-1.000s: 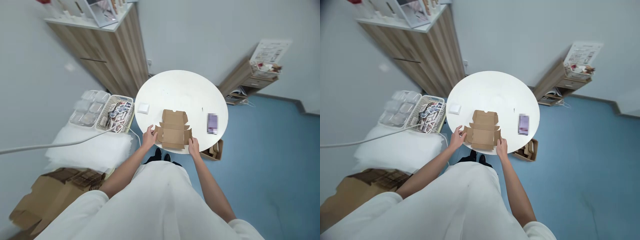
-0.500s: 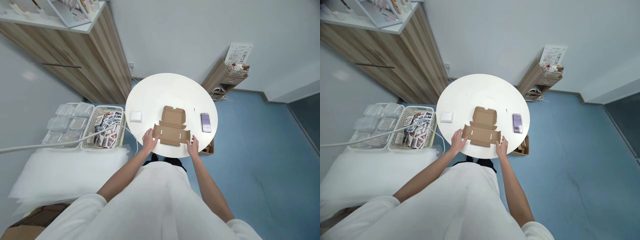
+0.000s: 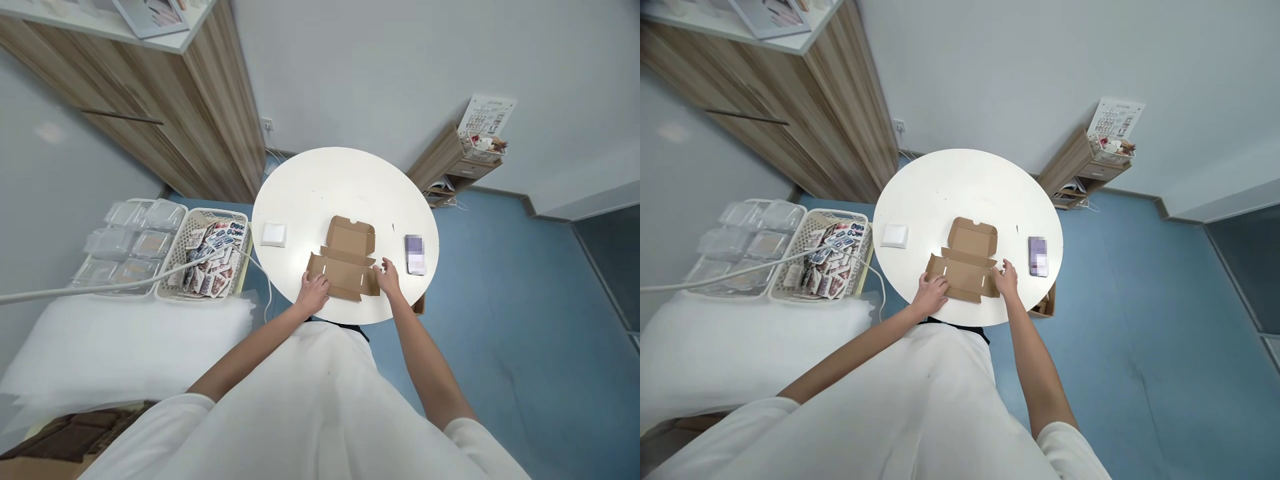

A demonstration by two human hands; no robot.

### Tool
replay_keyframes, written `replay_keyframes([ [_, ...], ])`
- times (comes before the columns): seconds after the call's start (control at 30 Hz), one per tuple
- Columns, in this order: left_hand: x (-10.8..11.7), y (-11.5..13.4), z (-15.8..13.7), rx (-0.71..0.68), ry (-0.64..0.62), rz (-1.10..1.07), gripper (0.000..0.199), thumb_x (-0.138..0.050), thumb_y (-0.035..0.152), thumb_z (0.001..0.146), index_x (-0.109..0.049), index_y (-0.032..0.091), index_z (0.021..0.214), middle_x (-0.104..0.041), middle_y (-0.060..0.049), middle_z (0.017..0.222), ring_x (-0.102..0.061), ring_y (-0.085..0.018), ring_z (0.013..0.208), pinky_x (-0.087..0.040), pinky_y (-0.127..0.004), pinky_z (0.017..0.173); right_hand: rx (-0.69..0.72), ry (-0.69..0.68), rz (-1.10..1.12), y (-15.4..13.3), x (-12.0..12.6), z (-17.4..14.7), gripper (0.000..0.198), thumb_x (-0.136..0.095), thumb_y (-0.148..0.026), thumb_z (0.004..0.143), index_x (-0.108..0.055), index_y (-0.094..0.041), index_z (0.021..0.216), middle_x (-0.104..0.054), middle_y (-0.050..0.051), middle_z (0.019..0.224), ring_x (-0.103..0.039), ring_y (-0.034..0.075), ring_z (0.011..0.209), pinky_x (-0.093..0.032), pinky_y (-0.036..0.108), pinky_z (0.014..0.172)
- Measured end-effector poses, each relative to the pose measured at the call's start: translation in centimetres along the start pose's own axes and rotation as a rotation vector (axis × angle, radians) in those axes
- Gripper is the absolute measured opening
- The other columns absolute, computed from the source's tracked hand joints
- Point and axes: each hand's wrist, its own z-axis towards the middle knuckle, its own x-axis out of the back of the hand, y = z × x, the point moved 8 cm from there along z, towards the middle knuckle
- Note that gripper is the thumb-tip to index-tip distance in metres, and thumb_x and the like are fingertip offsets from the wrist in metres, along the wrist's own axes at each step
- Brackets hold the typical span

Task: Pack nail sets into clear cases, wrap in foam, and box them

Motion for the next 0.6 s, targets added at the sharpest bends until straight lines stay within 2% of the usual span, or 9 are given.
replay_keyframes([
  [0.13,-0.9,0.0,0.2,0.018,0.001,-0.012,0.022,-0.05,0.016,0.078,-0.057,0.021,0.098,-0.061,-0.008,0.102,-0.048,-0.025,0.111,-0.009,-0.057,0.103,0.002,-0.074,-0.012,-0.4,-0.5,1.9,0.063,-0.048,-0.046,0.075,-0.038,-0.018,0.131,-0.05,0.012,0.126,-0.047,0.023,0.115,-0.039,0.035,0.093],
  [0.3,-2.2,0.2,0.5,0.065,-0.021,-0.01,0.032,-0.041,0.002,0.076,-0.059,0.023,0.093,-0.062,-0.005,0.098,-0.053,-0.021,0.103,-0.008,-0.057,0.103,-0.03,-0.153,0.078,-0.5,-1.2,4.9,0.065,-0.05,-0.048,0.075,-0.038,-0.017,0.131,-0.053,0.012,0.123,-0.049,0.023,0.113,-0.04,0.034,0.092],
  [0.47,-2.9,1.2,1.3,0.088,-0.075,0.022,0.039,-0.036,-0.002,0.076,-0.06,0.024,0.091,-0.062,-0.003,0.096,-0.055,-0.018,0.098,-0.008,-0.056,0.104,-0.046,-0.19,0.185,-0.2,-2.1,8.6,0.056,-0.049,-0.045,0.076,-0.044,-0.019,0.125,-0.062,0.009,0.108,-0.059,0.019,0.095,-0.044,0.032,0.084],
  [0.53,-2.7,1.7,1.9,0.106,-0.086,0.04,0.038,-0.037,0.001,0.076,-0.059,0.024,0.097,-0.061,-0.004,0.102,-0.055,-0.019,0.1,-0.009,-0.055,0.104,-0.02,-0.199,0.153,-0.2,-2.4,9.8,0.046,-0.047,-0.04,0.076,-0.05,-0.019,0.117,-0.065,0.006,0.097,-0.06,0.018,0.086,-0.044,0.032,0.079],
  [0.6,-2.1,2.0,2.6,0.139,-0.078,0.064,0.039,-0.043,0.007,0.076,-0.055,0.025,0.11,-0.057,-0.008,0.116,-0.05,-0.022,0.11,-0.013,-0.054,0.103,0.037,-0.205,0.103,-0.4,-2.5,10.5,0.037,-0.045,-0.035,0.076,-0.056,-0.019,0.107,-0.065,0.004,0.085,-0.06,0.018,0.078,-0.044,0.031,0.075],
])
